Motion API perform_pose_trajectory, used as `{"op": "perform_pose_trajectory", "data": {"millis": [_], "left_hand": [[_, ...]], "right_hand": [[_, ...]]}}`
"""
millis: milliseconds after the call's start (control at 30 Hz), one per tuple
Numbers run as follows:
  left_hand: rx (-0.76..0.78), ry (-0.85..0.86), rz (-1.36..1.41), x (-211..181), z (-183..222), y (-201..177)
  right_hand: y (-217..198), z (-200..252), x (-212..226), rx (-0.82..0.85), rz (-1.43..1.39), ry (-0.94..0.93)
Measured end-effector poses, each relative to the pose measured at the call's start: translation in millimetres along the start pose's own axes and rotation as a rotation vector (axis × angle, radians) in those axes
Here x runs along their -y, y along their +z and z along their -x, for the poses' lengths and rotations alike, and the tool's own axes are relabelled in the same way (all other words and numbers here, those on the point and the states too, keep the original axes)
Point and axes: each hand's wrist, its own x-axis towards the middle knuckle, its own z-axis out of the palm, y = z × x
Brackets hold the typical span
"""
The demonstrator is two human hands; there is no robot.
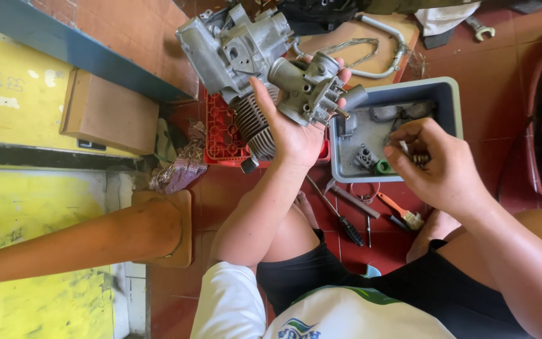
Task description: Assembling the throttle slide and spring into a motorcycle carburetor body.
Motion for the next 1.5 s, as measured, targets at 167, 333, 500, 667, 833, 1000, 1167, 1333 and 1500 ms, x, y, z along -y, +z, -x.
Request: {"op": "perform_pose_trajectory", "data": {"millis": [167, 333, 500, 667, 833, 1000, 1167, 1333, 1500], "left_hand": [[-0.053, -0.014, -0.085, 9, 0, 4], [-0.219, -0.128, -0.272, 29, 5, 8], [-0.237, 0.047, -0.380, 47, 13, 4], [-0.140, 0.026, -0.430, 51, 22, 12], [-0.034, -0.019, -0.638, 45, 25, 14], [-0.129, -0.131, -0.950, 41, 15, 13], [-0.207, -0.205, -0.939, 27, 22, 52], [-0.245, -0.236, -0.738, 17, 19, 55], [-0.289, -0.300, -0.408, 18, 6, 24]], "right_hand": [[6, -2, -4, 0.016, -0.013, -0.017], [13, -3, -5, -0.096, -0.135, -0.152], [10, -10, -10, 0.032, -0.252, -0.047], [6, -5, 0, 0.053, -0.105, -0.074], [7, -2, -11, 0.068, 0.053, -0.122], [9, -2, -21, -0.025, 0.206, -0.284], [9, -2, -14, -0.020, 0.254, -0.334], [5, -1, 2, 0.030, 0.223, -0.217], [-3, 0, -3, 0.201, 0.324, -0.062]]}}
